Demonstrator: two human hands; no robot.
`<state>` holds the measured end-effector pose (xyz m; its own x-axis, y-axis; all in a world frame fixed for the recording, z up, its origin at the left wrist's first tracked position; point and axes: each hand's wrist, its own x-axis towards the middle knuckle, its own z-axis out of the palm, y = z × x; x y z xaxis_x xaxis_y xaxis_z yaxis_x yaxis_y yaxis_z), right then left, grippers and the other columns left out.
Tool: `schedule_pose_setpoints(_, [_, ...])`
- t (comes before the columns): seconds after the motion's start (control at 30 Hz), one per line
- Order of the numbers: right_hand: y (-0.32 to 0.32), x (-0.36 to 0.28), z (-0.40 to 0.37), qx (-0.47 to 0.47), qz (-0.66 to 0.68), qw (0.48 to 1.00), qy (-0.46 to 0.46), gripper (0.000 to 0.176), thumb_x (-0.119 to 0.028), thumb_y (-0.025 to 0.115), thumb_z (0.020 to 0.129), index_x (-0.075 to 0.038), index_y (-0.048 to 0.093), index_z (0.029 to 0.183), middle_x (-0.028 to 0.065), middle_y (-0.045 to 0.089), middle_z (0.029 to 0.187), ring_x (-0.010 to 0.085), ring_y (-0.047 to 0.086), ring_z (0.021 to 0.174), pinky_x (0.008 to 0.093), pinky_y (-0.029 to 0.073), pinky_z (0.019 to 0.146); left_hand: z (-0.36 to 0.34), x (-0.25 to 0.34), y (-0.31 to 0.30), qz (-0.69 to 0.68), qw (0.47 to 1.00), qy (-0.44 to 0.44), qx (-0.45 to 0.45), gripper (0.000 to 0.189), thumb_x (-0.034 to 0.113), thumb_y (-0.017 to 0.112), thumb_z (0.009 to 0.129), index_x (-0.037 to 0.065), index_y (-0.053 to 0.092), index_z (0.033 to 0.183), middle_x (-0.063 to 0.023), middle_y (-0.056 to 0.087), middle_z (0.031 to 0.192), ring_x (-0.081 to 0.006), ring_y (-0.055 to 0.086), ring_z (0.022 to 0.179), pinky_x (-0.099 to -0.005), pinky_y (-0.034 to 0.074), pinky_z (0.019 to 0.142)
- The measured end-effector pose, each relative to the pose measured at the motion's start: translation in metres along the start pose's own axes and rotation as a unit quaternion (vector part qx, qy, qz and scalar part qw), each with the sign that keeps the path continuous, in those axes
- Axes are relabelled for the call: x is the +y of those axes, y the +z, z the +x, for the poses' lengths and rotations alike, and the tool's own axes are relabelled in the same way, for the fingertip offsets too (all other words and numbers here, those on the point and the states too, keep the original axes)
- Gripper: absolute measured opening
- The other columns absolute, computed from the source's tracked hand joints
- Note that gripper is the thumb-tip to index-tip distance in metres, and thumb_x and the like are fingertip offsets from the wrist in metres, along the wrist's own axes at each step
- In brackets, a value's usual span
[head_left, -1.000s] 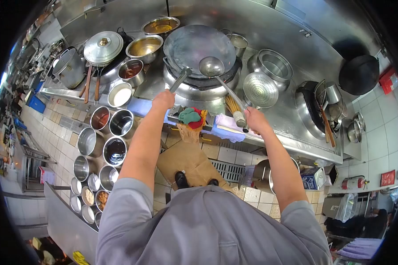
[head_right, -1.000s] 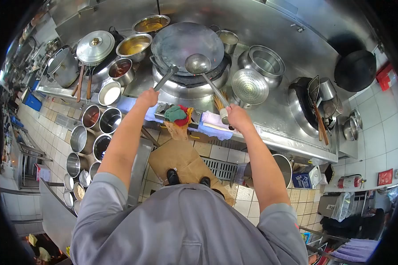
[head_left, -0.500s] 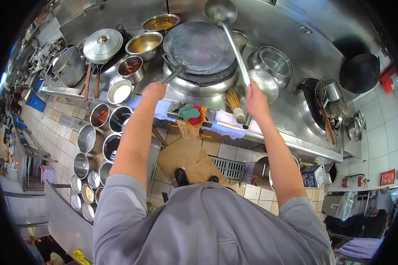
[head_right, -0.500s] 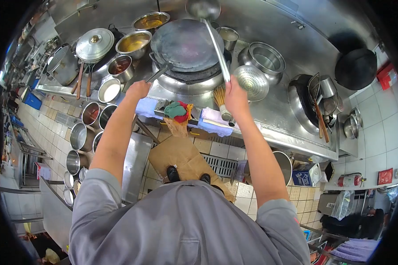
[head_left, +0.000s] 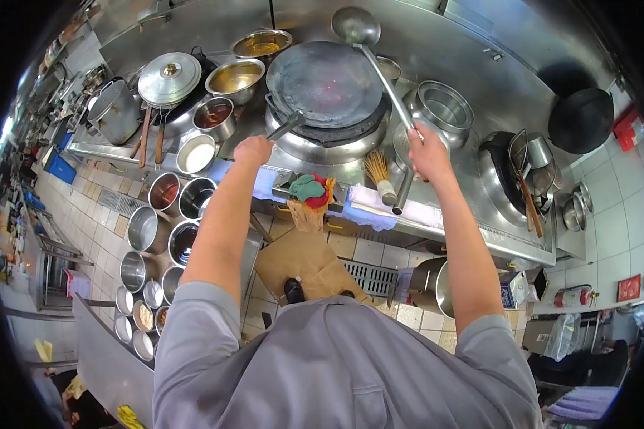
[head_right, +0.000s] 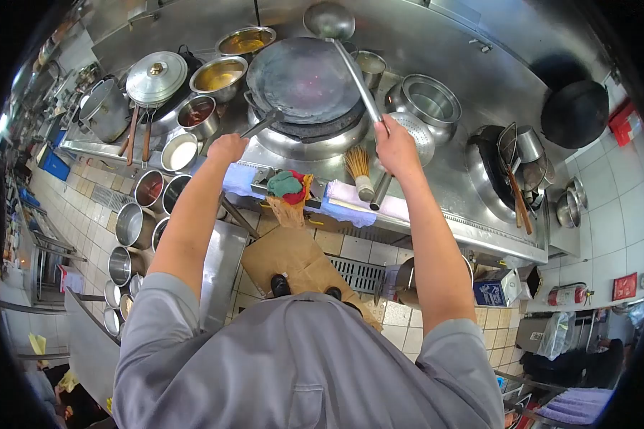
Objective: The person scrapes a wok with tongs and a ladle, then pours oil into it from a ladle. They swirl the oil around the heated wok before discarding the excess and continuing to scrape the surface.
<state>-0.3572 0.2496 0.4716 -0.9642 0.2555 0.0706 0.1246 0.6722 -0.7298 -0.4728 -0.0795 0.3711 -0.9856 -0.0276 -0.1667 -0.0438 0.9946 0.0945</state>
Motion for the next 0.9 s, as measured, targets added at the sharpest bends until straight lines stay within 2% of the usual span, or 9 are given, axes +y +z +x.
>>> schedule_pose_setpoints(0.17, [0.046,0.068,0.007,0.105,-0.079,0.983,-0.130,0.034,-0.024,0.042,0.088,-0.006,0.049,0.115,0.0253,0.059,0.082,0.0445,0.054,0.082,0.0487,0.044,0.073,0.005,-0.003,0.013,0.006,0.999,-0.005,0.042,0.045,0.044,0.041,0.086,0.005,0.059,0.101,-0.0177,0.059,0.102,-0.0314,0.057,0.098,-0.0412,0.046,0.082])
schedule_pose_setpoints(0.27, [0.048,0.093,0.005,-0.019,-0.210,0.970,-0.123,0.033,-0.024,0.042,0.088,-0.006,0.049,0.114,0.0233,0.060,0.080,0.0399,0.059,0.070,0.0449,0.047,0.066,0.005,-0.002,0.010,-0.006,0.999,-0.010,0.042,0.047,0.045,0.041,0.086,0.003,0.058,0.101,-0.0204,0.059,0.101,-0.0329,0.057,0.097,-0.0425,0.045,0.083])
schedule_pose_setpoints(0.33, [0.022,0.056,0.000,-0.159,-0.142,0.975,0.055,0.033,-0.024,0.041,0.088,-0.004,0.050,0.113,0.0219,0.060,0.077,0.0331,0.060,0.058,0.0404,0.048,0.057,0.007,-0.004,0.008,-0.007,0.999,-0.018,0.037,0.047,0.045,0.042,0.086,0.003,0.058,0.101,-0.0203,0.059,0.101,-0.0327,0.057,0.097,-0.0424,0.045,0.083])
schedule_pose_setpoints(0.37, [0.014,0.045,0.008,-0.157,-0.143,0.976,0.050,0.033,-0.024,0.041,0.088,-0.004,0.050,0.113,0.0219,0.060,0.077,0.0331,0.060,0.058,0.0404,0.048,0.057,0.011,-0.006,0.005,-0.001,0.999,-0.012,0.047,0.047,0.045,0.042,0.086,0.004,0.059,0.100,-0.0201,0.059,0.101,-0.0328,0.057,0.097,-0.0424,0.045,0.082])
schedule_pose_setpoints(0.47, [0.001,0.030,0.019,-0.134,-0.117,0.984,0.035,0.033,-0.025,0.041,0.088,-0.004,0.050,0.113,0.0205,0.060,0.075,0.0265,0.057,0.047,0.0362,0.048,0.049,0.012,-0.006,0.004,0.012,0.999,-0.002,0.042,0.047,0.045,0.042,0.085,0.004,0.060,0.099,-0.0199,0.059,0.101,-0.0329,0.057,0.097,-0.0425,0.046,0.082])
schedule_pose_setpoints(0.57, [0.009,0.028,0.024,-0.053,-0.090,0.995,-0.007,0.033,-0.025,0.041,0.088,-0.005,0.049,0.113,0.0215,0.061,0.078,0.0319,0.060,0.058,0.0411,0.048,0.057,0.011,-0.004,0.005,0.011,0.999,-0.006,0.033,0.047,0.046,0.042,0.085,0.004,0.061,0.098,-0.0196,0.060,0.100,-0.0327,0.057,0.096,-0.0422,0.046,0.082])
schedule_pose_setpoints(0.67, [0.045,0.072,0.036,0.063,-0.196,0.966,-0.155,0.034,-0.024,0.040,0.088,-0.005,0.047,0.116,0.0230,0.060,0.081,0.0374,0.060,0.072,0.0455,0.048,0.066,0.010,-0.003,0.008,0.000,0.999,-0.006,0.039,0.047,0.046,0.042,0.085,0.004,0.061,0.097,-0.0192,0.060,0.100,-0.0325,0.058,0.096,-0.0419,0.046,0.082])
schedule_pose_setpoints(0.77, [0.055,0.101,0.032,-0.123,-0.314,0.940,-0.053,0.034,-0.024,0.040,0.088,-0.004,0.048,0.114,0.0236,0.058,0.094,0.0400,0.055,0.089,0.0453,0.043,0.081,0.007,-0.006,0.015,-0.005,0.998,-0.009,0.057,0.047,0.045,0.042,0.085,0.004,0.061,0.096,-0.0192,0.060,0.100,-0.0326,0.058,0.096,-0.0417,0.046,0.082])
schedule_pose_setpoints(0.9, [0.025,0.056,0.043,-0.159,-0.239,0.958,-0.016,0.030,-0.023,0.040,0.088,-0.004,0.050,0.108,0.0227,0.058,0.098,0.0394,0.054,0.092,0.0455,0.042,0.083,0.006,-0.005,0.004,0.032,0.999,0.003,0.017,0.045,0.045,0.043,0.086,0.006,0.060,0.103,-0.0144,0.059,0.107,-0.0294,0.057,0.099,-0.0425,0.049,0.074])
